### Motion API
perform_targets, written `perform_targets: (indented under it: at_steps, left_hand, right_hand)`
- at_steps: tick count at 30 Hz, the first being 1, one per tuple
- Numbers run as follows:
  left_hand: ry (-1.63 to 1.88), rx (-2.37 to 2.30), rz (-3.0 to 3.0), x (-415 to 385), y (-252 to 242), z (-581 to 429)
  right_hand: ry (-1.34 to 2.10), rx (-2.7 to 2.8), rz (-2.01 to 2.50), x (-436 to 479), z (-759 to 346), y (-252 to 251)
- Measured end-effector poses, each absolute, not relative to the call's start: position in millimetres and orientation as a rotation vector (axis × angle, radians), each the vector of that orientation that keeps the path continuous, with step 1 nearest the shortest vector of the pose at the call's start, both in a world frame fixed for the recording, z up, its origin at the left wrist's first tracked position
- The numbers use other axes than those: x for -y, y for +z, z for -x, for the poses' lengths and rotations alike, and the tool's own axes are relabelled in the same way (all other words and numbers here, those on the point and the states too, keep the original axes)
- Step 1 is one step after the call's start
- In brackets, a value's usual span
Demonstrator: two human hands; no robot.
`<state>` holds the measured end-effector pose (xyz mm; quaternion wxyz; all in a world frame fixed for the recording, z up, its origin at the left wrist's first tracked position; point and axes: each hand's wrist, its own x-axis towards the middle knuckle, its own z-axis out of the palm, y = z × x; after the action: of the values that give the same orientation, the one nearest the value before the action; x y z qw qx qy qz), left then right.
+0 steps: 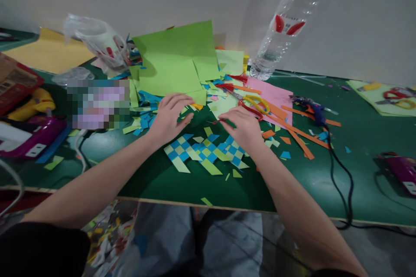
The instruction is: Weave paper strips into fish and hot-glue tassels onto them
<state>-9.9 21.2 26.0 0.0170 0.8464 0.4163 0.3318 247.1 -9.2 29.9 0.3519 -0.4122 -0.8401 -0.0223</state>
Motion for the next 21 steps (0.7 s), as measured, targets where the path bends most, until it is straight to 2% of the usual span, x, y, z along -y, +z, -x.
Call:
perform_targets:
  at_steps: [6, 12, 16, 21]
  left_hand:
    - [0.785, -0.854, -2.637, -5, 28, -5]
    - [0.889, -0.839, -2.577, -8, 22, -6]
    - [0.838, -0.877, -2.573, -11, 21, -3]
    - [0.782, -0.697, -2.597, -8, 24, -5]
  right_hand:
    - [-0.082, 2.354, 0.92, 22, -234, 31]
    - [0.002, 2.299, 0.909, 26, -232, 30]
    - [0.024, 2.319, 0.915, 26, -231, 31]
    - [-0.042, 2.365, 0.896, 25, -230, 29]
